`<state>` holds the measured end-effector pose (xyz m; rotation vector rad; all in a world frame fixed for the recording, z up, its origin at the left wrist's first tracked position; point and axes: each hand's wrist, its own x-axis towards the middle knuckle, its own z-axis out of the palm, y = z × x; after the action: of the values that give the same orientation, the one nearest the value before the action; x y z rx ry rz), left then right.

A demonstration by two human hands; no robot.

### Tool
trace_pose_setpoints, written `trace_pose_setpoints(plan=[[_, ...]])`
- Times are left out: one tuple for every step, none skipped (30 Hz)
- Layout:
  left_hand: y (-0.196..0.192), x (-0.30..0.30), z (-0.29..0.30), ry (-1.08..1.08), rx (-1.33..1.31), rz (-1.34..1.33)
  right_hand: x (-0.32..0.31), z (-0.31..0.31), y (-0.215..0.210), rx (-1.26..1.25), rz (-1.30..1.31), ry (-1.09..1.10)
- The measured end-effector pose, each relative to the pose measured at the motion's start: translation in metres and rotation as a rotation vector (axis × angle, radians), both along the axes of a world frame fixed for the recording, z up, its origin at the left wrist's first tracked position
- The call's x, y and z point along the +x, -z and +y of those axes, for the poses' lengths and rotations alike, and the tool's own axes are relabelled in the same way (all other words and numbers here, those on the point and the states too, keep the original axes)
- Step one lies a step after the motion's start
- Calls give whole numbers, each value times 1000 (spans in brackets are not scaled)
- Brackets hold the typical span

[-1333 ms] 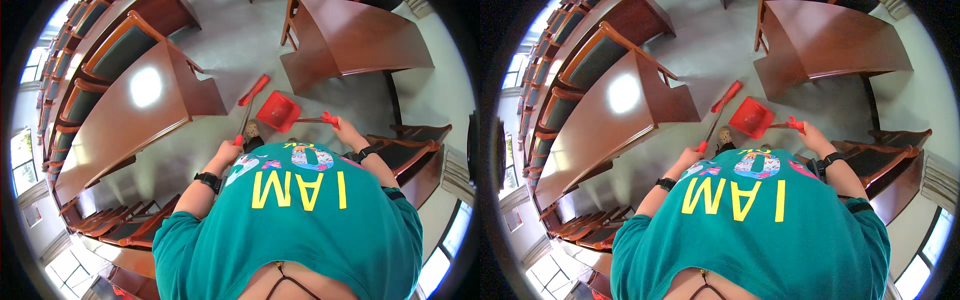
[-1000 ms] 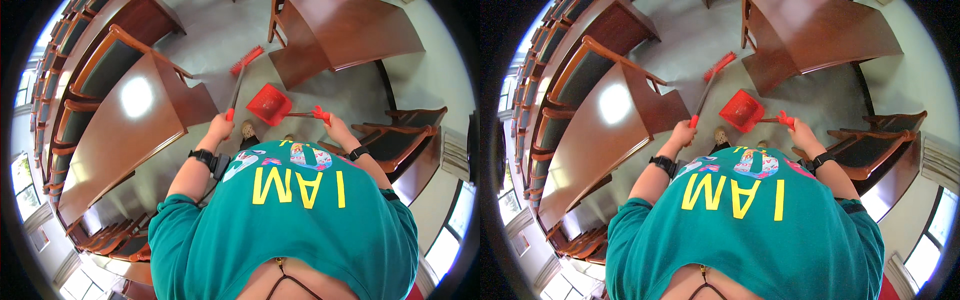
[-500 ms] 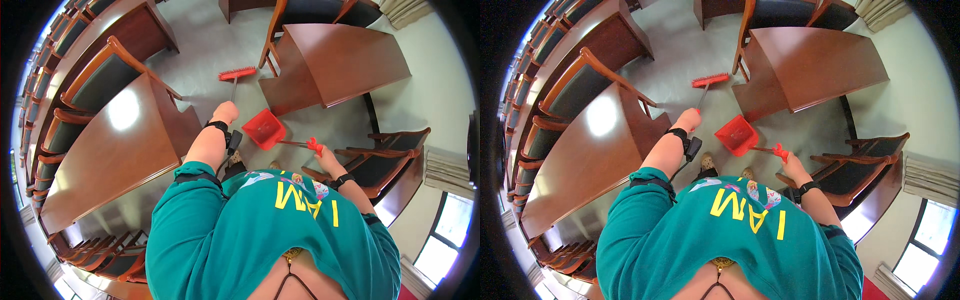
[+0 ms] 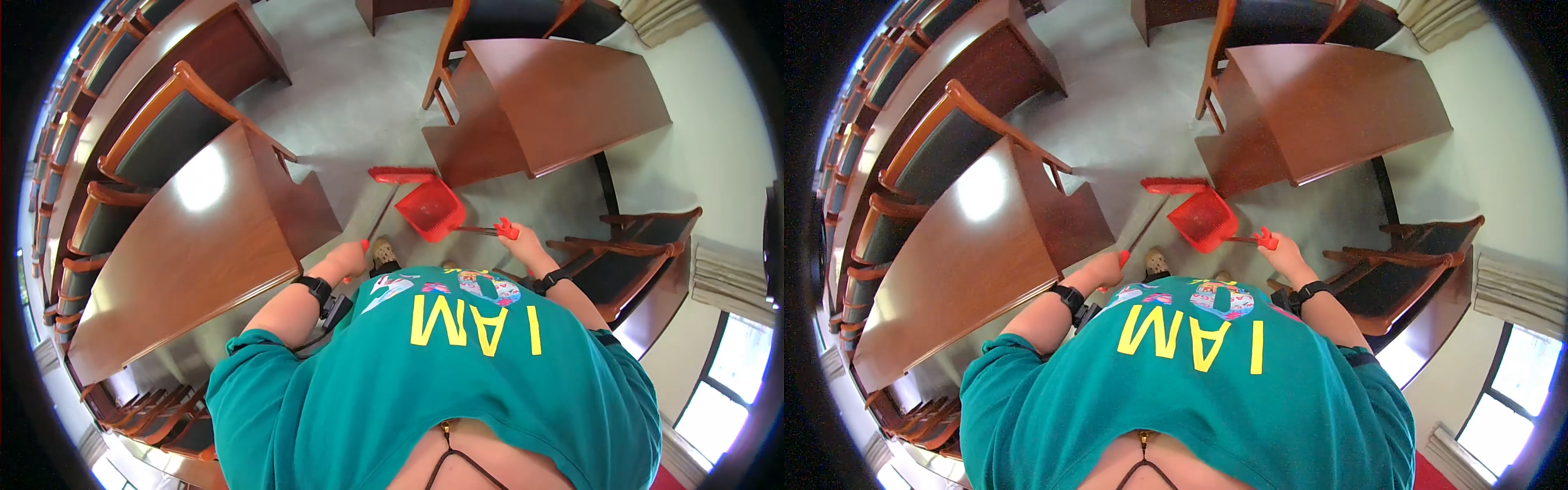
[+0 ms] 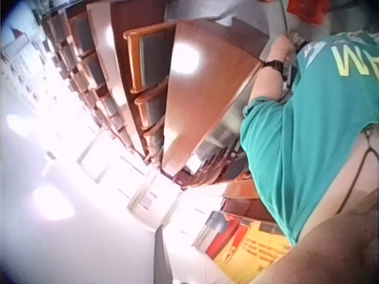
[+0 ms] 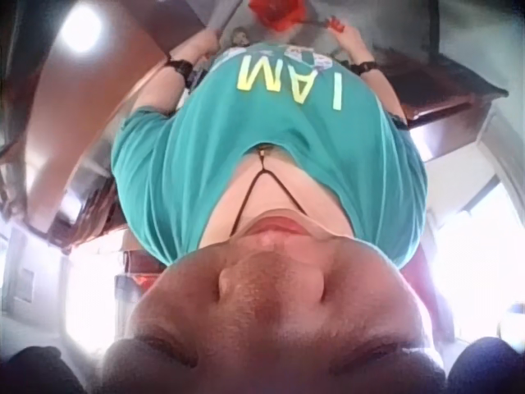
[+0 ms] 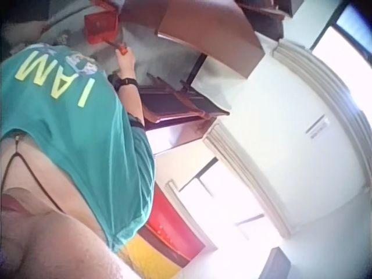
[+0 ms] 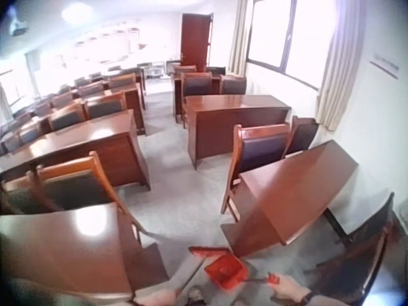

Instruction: Sweep the floor in a classroom or meeting hall using a broom and dustpan.

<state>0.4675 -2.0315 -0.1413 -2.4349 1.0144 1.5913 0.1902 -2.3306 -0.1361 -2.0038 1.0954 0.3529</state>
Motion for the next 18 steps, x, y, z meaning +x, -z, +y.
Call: trace_pose_setpoints(plan=[[-6, -3, 4, -54, 11, 44, 4, -1, -1, -10, -4, -1], [-15, -6, 7, -105, 20, 93, 6, -1, -2, -20, -4, -1], [-20, -7, 10, -126, 2, 122, 6, -4, 1, 23, -21, 34], [-25, -8, 14, -147, -16, 150, 3, -8, 8, 67, -38, 70], [-27, -8, 18, -169, -37, 178, 4, -12, 12, 109, -55, 104], [-27, -7, 25, -275, -64, 241, 3, -14, 15, 121, -83, 98], [-28, -6, 34, -381, -91, 303, 0, -14, 17, 134, -110, 93], [-27, -5, 43, -487, -117, 365, 0, -12, 17, 149, -136, 87], [-26, -5, 53, -545, -161, 372, 1, -12, 16, 135, -137, 69], [-24, -5, 64, -601, -205, 378, 2, -12, 16, 120, -139, 53], [-25, -7, 70, -659, -248, 388, 4, -10, 15, 106, -136, 36], [-25, -8, 73, -673, -230, 379, 5, -10, 13, 134, -132, 30], [-27, -8, 76, -686, -212, 370, 7, -10, 11, 161, -128, 25], [-30, -7, 78, -700, -194, 359, 11, -9, 7, 190, -125, 19], [-32, -8, 77, -690, -209, 298, 15, -8, 4, 174, -90, -21], [-33, -9, 73, -680, -222, 236, 19, -7, 2, 159, -54, -61], [-33, -10, 70, -669, -236, 177, 23, -6, 0, 141, -16, -102], [-34, -9, 67, -689, -235, 139, 28, -5, 1, 126, -39, -124]])
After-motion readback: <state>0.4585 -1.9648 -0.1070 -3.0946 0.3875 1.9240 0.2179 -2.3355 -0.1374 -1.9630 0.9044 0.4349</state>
